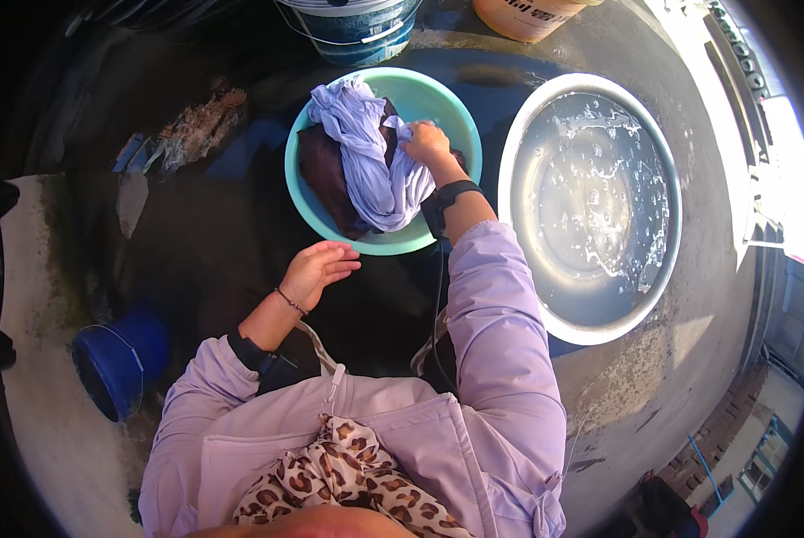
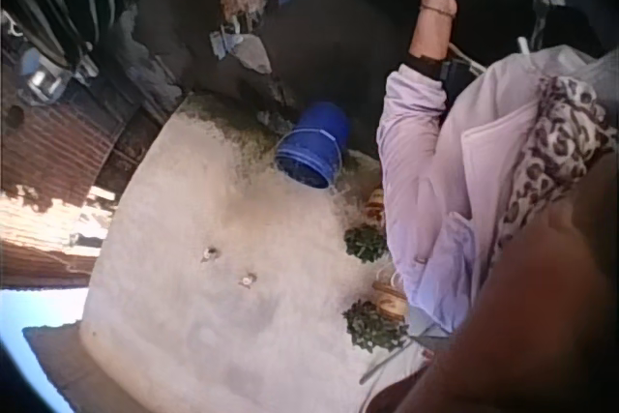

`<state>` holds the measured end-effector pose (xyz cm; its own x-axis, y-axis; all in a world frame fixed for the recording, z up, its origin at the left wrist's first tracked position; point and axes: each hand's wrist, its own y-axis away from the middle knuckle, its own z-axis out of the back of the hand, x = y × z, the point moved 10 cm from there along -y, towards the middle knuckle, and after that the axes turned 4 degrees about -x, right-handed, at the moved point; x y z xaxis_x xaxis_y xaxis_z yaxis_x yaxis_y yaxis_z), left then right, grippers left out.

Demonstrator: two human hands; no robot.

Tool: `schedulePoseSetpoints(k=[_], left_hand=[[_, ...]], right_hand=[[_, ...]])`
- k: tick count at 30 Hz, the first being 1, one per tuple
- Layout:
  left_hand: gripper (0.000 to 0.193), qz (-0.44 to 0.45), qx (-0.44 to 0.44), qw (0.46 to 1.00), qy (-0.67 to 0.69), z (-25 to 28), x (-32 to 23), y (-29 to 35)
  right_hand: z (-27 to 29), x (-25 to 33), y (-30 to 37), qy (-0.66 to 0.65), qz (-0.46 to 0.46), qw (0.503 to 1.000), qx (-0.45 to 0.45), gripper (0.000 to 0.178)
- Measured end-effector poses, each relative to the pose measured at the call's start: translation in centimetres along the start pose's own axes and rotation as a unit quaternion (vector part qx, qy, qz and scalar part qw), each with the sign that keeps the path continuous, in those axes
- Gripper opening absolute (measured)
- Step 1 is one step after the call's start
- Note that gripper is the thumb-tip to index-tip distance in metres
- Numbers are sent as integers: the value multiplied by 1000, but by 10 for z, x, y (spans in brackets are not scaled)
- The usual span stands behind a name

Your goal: The person washes two pieces of clothing by hand in a large metal basin filled with water. They first wring out a brown garment and place it in a green basin, then wash and wring out a light purple garment, placing it in the same green basin.

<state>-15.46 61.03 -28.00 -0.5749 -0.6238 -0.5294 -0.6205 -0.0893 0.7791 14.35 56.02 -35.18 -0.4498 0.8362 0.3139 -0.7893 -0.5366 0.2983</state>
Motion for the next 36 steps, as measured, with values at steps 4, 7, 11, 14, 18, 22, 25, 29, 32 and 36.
schedulePoseSetpoints(k=[4,7,11,14,18,22,25,29,32,36], left_hand=[[25,-46,-1,998,-40,4,-27,-33],[31,-23,-43,998,-31,18,-34,-46],[63,-161,-115,967,-163,30,-78,-70],[89,-354,-106,794,-482,-2,-116,-72],[104,-383,-81,529,-753,-43,-110,-77],[113,-381,-37,479,-790,-60,-94,-82],[76,-434,-57,565,-700,-66,-106,-87],[40,-538,-61,716,-440,-68,-160,-78],[30,-503,-97,808,-293,-54,-216,-68],[19,-493,-34,868,-52,-53,-273,-20]], right_hand=[[44,1,28,-55,27,990,-131,37],[92,6,68,-129,64,967,-209,37],[125,10,113,-213,65,942,-250,35],[106,-1,127,-338,-51,917,-208,33],[80,2,146,-666,-139,718,-148,30],[103,17,170,-798,-167,571,-102,28],[137,40,178,-825,-135,543,-79,25],[192,51,184,-855,-55,508,-87,20],[240,44,184,-852,41,509,-110,19],[259,21,184,-821,8,540,-184,16]])
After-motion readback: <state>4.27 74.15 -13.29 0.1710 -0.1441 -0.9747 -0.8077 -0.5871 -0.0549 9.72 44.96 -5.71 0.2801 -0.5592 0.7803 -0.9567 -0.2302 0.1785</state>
